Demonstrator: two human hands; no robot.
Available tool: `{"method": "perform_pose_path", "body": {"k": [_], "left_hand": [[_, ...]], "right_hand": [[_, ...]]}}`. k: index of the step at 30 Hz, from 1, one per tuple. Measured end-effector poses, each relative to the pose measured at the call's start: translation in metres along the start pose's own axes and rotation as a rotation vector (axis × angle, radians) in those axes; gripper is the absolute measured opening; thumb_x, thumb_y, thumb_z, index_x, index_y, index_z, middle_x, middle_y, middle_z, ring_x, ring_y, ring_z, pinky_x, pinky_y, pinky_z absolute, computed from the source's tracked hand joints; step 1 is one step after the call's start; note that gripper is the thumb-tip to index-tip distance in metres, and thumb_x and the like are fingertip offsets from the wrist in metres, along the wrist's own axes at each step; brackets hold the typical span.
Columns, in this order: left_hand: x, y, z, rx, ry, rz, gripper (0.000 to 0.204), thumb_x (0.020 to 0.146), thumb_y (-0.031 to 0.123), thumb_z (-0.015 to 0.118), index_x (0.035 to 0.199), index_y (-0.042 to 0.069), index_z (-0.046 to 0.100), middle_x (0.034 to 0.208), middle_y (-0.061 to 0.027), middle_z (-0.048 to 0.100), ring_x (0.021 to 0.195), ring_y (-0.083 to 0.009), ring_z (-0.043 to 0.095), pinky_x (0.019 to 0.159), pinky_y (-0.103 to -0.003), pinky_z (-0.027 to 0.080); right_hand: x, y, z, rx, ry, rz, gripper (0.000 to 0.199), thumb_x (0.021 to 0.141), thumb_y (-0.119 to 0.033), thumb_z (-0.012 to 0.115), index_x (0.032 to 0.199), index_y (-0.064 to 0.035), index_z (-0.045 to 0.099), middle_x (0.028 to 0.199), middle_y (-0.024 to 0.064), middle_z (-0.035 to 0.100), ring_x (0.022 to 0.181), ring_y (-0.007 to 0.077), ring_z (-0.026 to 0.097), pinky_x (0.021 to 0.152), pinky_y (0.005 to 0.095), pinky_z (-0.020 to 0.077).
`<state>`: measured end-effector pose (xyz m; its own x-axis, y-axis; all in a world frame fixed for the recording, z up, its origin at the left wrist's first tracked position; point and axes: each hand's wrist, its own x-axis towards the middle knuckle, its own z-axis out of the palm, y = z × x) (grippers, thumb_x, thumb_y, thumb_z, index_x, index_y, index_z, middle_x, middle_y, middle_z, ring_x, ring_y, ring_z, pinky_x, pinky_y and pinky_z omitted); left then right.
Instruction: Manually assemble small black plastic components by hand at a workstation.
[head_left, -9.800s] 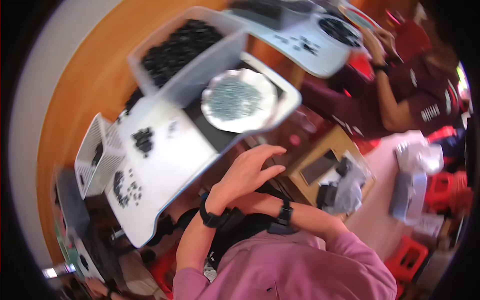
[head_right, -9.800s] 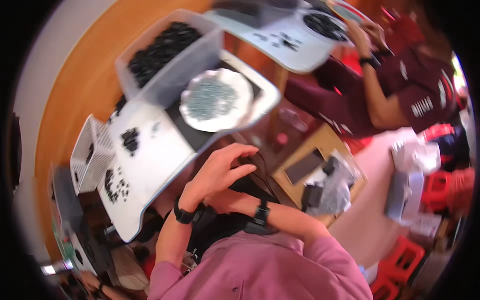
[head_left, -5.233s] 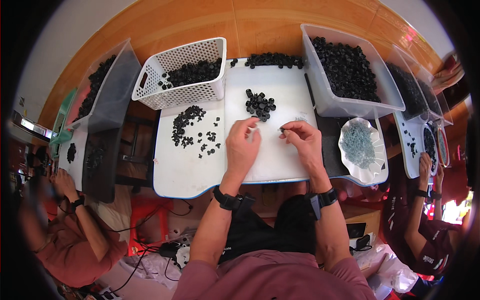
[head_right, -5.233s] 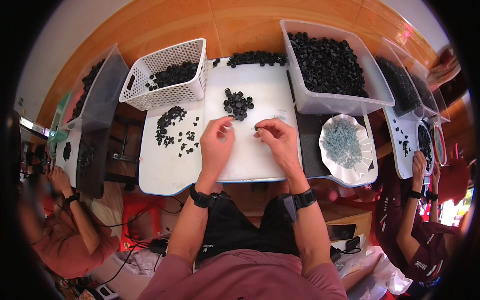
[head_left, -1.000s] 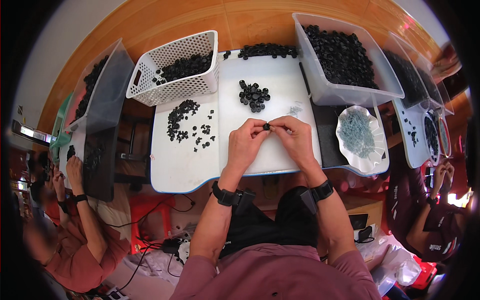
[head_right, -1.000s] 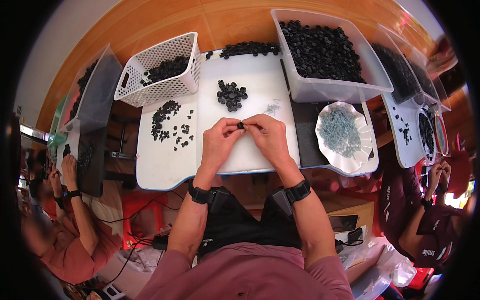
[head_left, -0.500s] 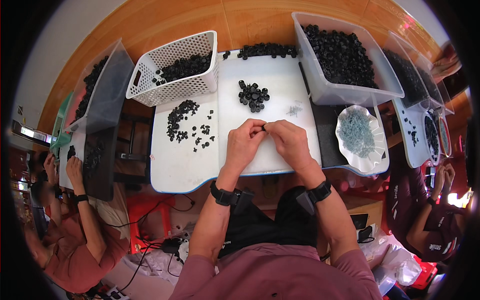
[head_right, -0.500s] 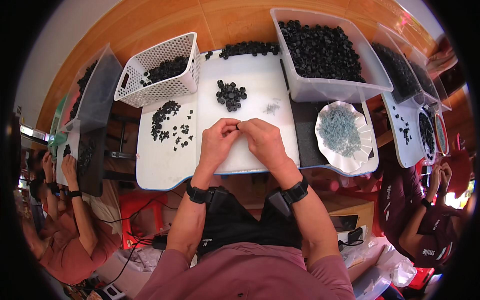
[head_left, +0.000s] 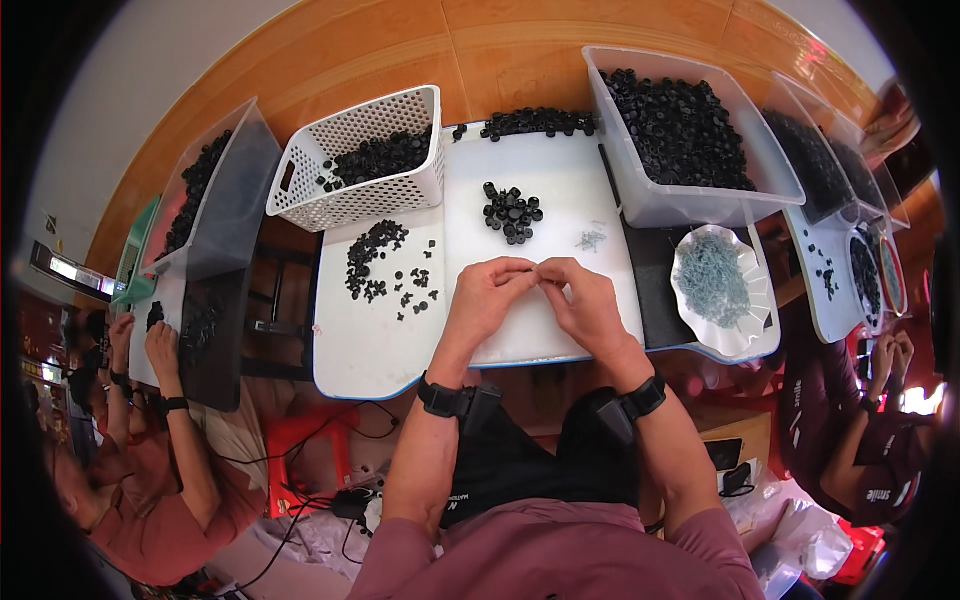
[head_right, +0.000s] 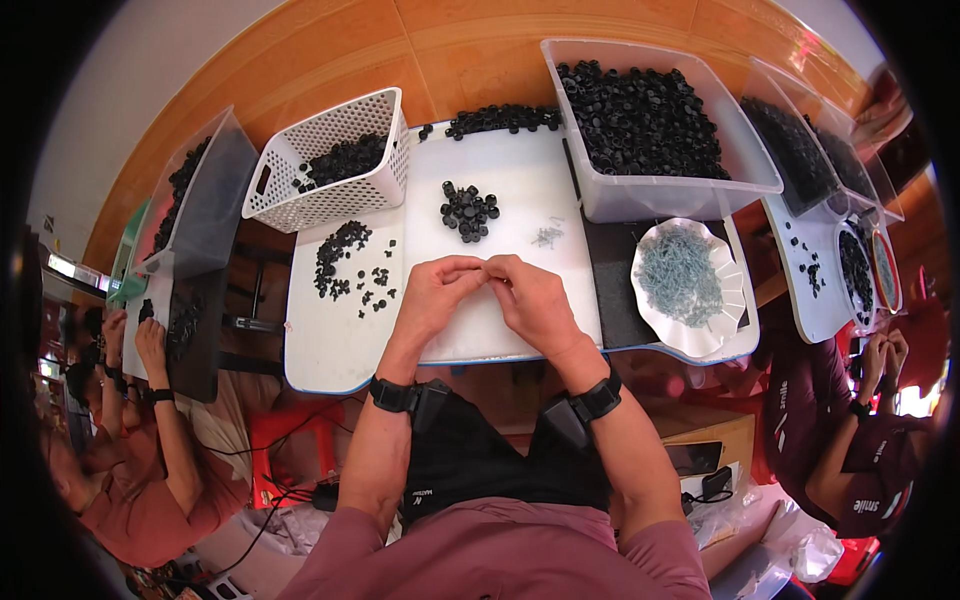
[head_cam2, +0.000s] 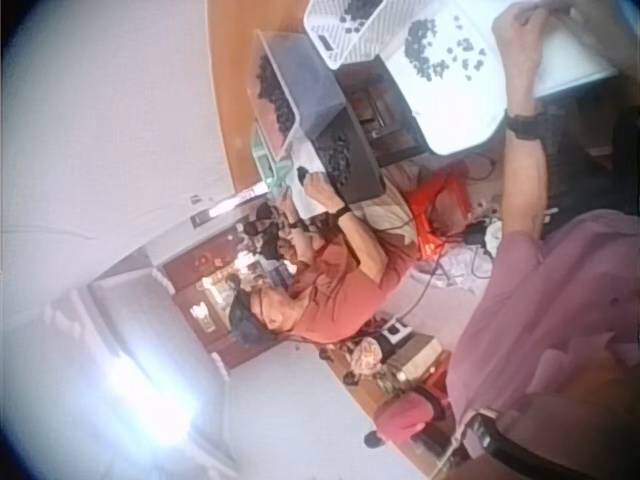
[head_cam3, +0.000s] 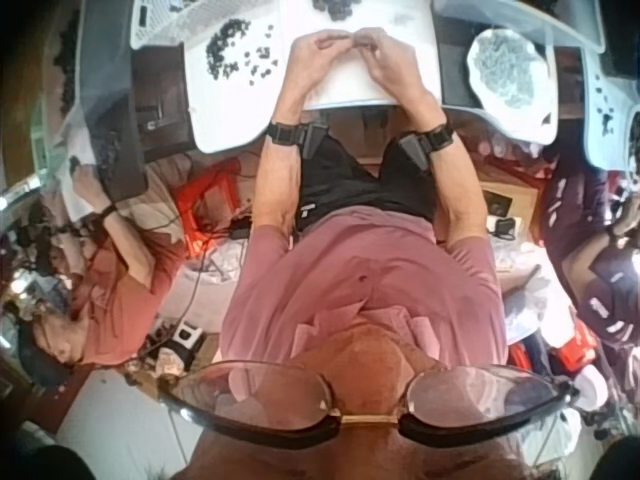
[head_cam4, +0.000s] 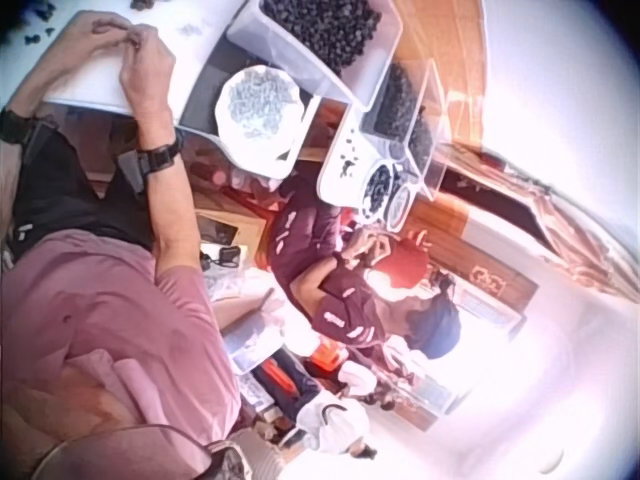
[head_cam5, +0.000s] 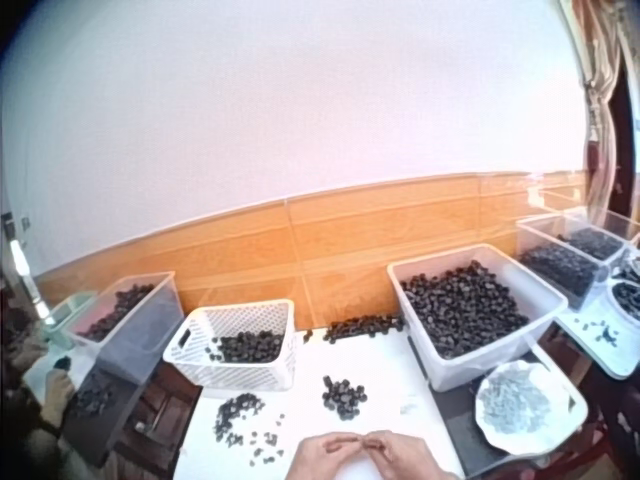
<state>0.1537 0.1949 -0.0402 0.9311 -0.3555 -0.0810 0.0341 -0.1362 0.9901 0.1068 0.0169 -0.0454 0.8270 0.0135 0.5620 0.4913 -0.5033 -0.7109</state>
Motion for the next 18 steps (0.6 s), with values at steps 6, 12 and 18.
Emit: {"method": "perform_pose_path", "body": {"k": [6,12,18], "left_hand": [[-0.003,0.002,0.006,-0.023,0.069,0.004,0.027,0.095,0.014,0.075,0.115,-0.004,0.075,0.098,-0.0118,0.080,0.089,-0.0102,0.072,0.079,-0.025,0.055],[-0.003,0.003,0.008,0.049,0.102,0.015,0.027,0.096,0.011,0.073,0.116,-0.005,0.073,0.101,-0.0117,0.079,0.090,-0.0112,0.072,0.080,-0.024,0.057],[0.001,-0.003,0.006,-0.077,0.130,0.021,0.025,0.095,0.009,0.075,0.116,-0.005,0.072,0.100,-0.0100,0.079,0.089,-0.0106,0.072,0.078,-0.023,0.057]], "right_hand": [[0.004,0.005,-0.006,0.069,0.372,0.220,0.014,0.093,0.000,0.070,0.106,-0.0002,0.068,0.094,0.0080,0.074,0.080,0.0159,0.071,0.072,0.0283,0.0540],[0.003,0.023,-0.007,0.171,0.522,0.404,0.010,0.089,0.000,0.072,0.099,-0.0013,0.071,0.092,0.0093,0.070,0.074,0.0154,0.064,0.070,0.0278,0.0511],[0.010,0.014,-0.001,-0.240,0.164,0.334,0.011,0.081,-0.002,0.076,0.091,-0.0009,0.070,0.092,0.0154,0.063,0.086,0.0347,0.064,0.077,0.0443,0.0522]]}}
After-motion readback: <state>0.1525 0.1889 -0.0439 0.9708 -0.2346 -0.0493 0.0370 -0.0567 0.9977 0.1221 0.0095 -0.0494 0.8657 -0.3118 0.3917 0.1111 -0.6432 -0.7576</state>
